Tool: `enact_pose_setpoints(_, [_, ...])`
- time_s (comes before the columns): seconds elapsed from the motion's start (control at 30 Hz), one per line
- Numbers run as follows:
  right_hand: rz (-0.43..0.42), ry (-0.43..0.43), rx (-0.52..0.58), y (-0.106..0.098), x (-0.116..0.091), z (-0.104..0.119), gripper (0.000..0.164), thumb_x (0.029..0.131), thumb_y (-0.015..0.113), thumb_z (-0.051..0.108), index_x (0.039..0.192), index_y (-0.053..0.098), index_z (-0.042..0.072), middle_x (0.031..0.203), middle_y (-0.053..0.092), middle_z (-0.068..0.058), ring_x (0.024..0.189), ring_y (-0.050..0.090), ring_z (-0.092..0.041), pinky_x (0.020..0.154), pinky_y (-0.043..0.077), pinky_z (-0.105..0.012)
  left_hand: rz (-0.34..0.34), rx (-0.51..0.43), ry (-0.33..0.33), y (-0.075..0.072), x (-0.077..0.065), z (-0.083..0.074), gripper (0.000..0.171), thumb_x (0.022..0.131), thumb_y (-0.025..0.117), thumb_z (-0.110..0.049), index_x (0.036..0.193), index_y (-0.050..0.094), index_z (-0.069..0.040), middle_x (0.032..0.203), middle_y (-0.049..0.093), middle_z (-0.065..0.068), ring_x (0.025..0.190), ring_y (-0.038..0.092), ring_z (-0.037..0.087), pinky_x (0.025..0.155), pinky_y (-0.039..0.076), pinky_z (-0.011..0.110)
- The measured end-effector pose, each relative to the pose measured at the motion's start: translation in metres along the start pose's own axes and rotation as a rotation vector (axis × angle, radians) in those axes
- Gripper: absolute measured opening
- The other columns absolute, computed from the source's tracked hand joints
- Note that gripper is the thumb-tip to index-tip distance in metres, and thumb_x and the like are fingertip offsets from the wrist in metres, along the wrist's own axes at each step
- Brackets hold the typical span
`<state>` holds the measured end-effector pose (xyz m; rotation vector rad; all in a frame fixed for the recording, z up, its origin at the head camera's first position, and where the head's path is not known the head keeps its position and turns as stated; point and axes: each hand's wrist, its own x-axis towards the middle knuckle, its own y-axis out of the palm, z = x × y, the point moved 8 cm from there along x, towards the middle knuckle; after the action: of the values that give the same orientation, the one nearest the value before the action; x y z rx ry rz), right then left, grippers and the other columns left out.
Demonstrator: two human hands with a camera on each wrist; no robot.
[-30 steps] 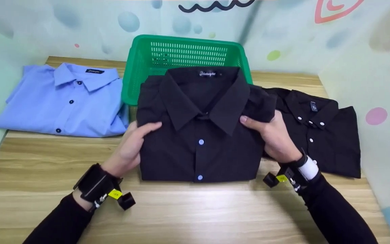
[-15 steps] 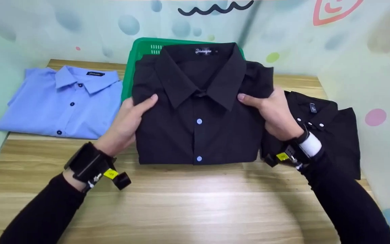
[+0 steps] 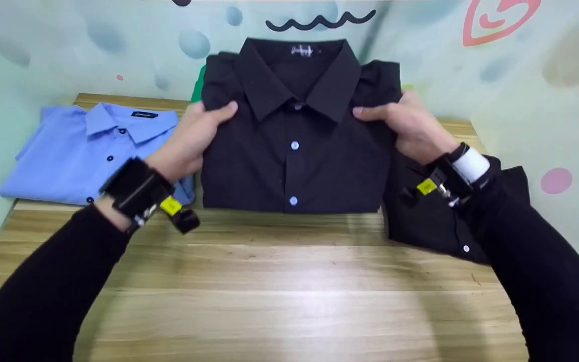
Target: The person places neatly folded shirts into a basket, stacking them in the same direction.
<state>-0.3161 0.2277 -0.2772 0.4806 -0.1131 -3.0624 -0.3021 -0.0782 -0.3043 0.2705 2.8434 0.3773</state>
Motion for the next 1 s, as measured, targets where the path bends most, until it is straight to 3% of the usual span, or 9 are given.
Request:
enact_pose_setpoints(0.2, [-0.072, 0.011, -0.023, -0.003, 0.018, 0.019, 0.041, 0.073, 0.084, -0.008, 0.105, 0.059, -0.003, 0.106, 0.066, -0.014, 0.083, 0.068, -0.024, 0.072, 0.057, -0.031, -0.029, 0.054, -0.063, 0.002, 0.022, -0.017, 0.049, 0.102, 0.055, -0.026, 0.142, 0.033, -0.010, 0.130, 0.054, 0.010, 0.112, 0.058, 0.023, 0.095, 0.046, 0.034])
enact_pose_setpoints(0.33, [-0.123, -0.027, -0.055, -0.005, 0.032, 0.030, 0.042, 0.073, 0.083, -0.008, 0.105, 0.057, -0.002, 0.108, 0.063, -0.013, 0.085, 0.067, -0.023, 0.073, 0.056, -0.029, -0.043, 0.100, -0.064, 0.003, 0.037, -0.029, 0.047, 0.102, 0.054, -0.027, 0.143, 0.035, -0.012, 0.130, 0.054, 0.008, 0.111, 0.058, 0.021, 0.095, 0.045, 0.032])
enact_pose_setpoints(0.57, [-0.198, -0.118, -0.214, -0.006, 0.056, 0.040, 0.039, 0.079, 0.081, -0.001, 0.109, 0.055, 0.000, 0.108, 0.060, -0.011, 0.090, 0.064, -0.022, 0.083, 0.052, -0.031, -0.068, 0.328, -0.044, 0.004, 0.058, -0.042, 0.050, 0.104, 0.048, -0.032, 0.148, 0.034, -0.013, 0.135, 0.050, 0.005, 0.116, 0.053, 0.018, 0.096, 0.042, 0.028])
enact_pose_setpoints(0.77, [-0.220, -0.146, -0.373, -0.002, 0.070, 0.039, 0.034, 0.082, 0.080, 0.004, 0.105, 0.055, 0.002, 0.106, 0.056, -0.007, 0.092, 0.061, -0.020, 0.087, 0.050, -0.031, -0.047, 0.488, -0.052, 0.005, 0.069, -0.045, 0.053, 0.106, 0.041, -0.033, 0.152, 0.028, -0.011, 0.139, 0.045, 0.005, 0.120, 0.049, 0.018, 0.099, 0.040, 0.027])
enact_pose_setpoints(0.9, [-0.192, -0.150, -0.439, 0.002, 0.075, 0.034, 0.026, 0.083, 0.079, 0.004, 0.100, 0.059, 0.002, 0.101, 0.058, -0.006, 0.089, 0.061, -0.019, 0.085, 0.051, -0.032, -0.040, 0.609, -0.120, 0.001, 0.073, -0.039, 0.056, 0.106, 0.038, -0.034, 0.153, 0.025, -0.008, 0.141, 0.043, 0.008, 0.121, 0.049, 0.019, 0.098, 0.041, 0.028])
enact_pose_setpoints(1.0, [-0.153, -0.117, -0.554, 0.007, 0.079, 0.028, 0.025, 0.086, 0.077, 0.009, 0.100, 0.058, 0.002, 0.101, 0.055, -0.005, 0.093, 0.058, -0.018, 0.084, 0.049, -0.030, -0.034, 0.730, -0.195, -0.003, 0.074, -0.030, 0.062, 0.107, 0.035, -0.036, 0.158, 0.012, -0.009, 0.156, 0.028, 0.010, 0.135, 0.038, 0.020, 0.105, 0.037, 0.028])
